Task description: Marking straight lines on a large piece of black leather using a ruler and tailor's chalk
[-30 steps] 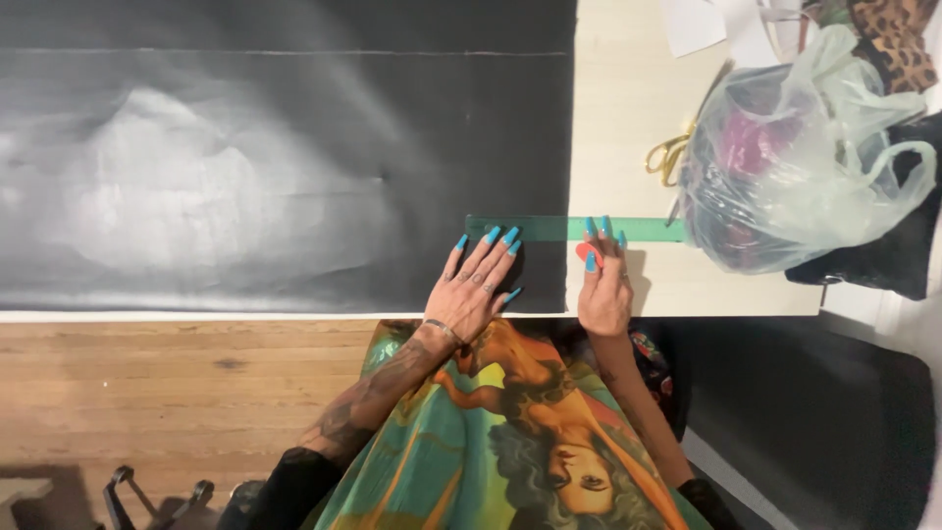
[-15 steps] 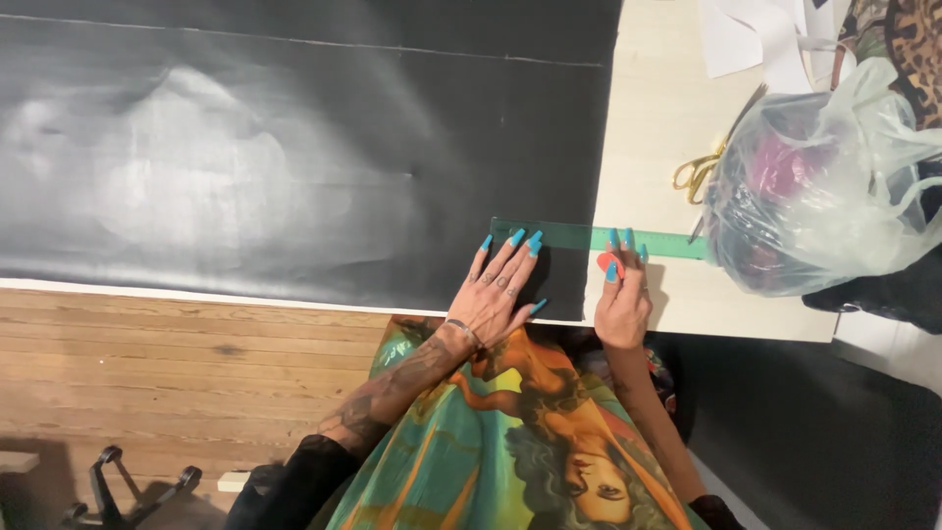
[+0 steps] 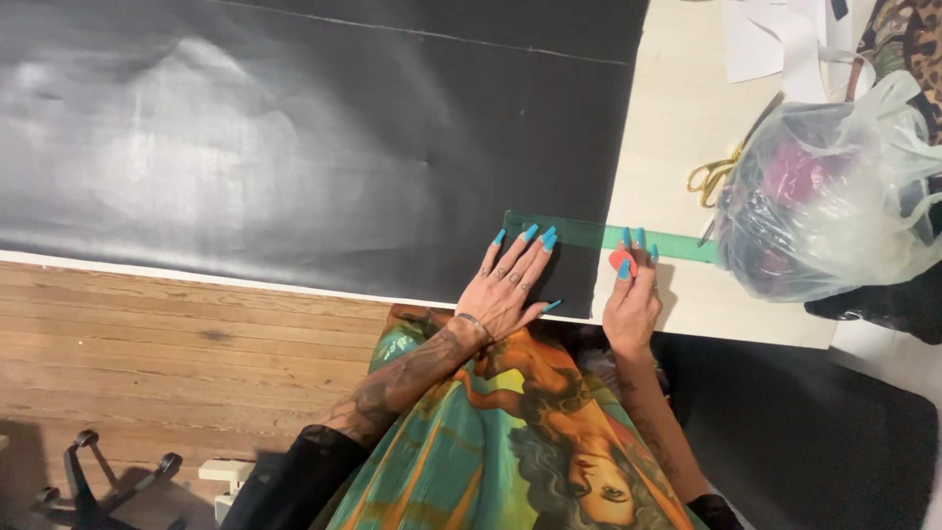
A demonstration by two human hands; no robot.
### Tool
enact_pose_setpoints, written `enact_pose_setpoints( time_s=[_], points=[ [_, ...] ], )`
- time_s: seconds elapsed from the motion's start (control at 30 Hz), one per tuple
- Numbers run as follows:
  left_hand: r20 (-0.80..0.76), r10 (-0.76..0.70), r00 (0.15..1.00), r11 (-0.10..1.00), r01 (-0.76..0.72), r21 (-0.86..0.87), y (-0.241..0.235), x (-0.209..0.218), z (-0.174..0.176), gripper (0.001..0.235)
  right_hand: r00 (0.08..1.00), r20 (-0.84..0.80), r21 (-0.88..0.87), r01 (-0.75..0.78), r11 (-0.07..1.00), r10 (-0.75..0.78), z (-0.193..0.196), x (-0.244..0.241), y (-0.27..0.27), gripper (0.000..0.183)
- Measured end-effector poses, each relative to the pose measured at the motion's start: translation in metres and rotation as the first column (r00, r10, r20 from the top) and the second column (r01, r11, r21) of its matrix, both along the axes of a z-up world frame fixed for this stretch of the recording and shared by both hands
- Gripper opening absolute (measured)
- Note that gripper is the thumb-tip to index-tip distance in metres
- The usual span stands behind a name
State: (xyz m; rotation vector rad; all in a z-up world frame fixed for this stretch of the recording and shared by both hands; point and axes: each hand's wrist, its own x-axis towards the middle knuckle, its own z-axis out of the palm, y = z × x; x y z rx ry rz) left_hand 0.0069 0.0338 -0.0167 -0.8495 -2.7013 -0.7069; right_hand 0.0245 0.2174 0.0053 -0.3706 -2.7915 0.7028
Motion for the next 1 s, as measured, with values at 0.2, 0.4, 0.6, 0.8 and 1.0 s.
enact_pose_setpoints(
  time_s=[0.2,0.4,0.6,0.8,1.0],
  points=[
    [0.001,0.006,1.000,1.000,-0.006,0.018,-0.002,0.001,0.003,0.068,0.999,0.053,0.104,-0.013,0.994,0.007,0.006,-0.016,0.007,0.014],
    [-0.021,0.024,0.999,0.999,-0.023,0.039,-0.003,0.001,0.003,0.067,0.934,0.315,-0.022,-0.173,0.985,0.171,0.028,-0.075,-0.050,0.022],
    [-0.036,-0.006,0.999,0.995,0.009,0.102,-0.004,0.006,-0.020,0.062,0.928,0.079,0.107,-0.371,0.923,0.364,0.003,-0.092,-0.075,0.025],
    [-0.034,0.015,0.999,0.987,-0.009,0.162,-0.001,0.009,-0.031,0.060,0.905,-0.003,0.201,-0.416,0.887,0.425,-0.010,-0.088,-0.080,0.025],
    [-0.045,0.001,0.999,0.986,0.007,0.165,-0.004,0.007,-0.028,0.057,0.886,-0.049,0.262,-0.434,0.862,0.461,-0.006,-0.091,-0.084,0.022]
  ],
)
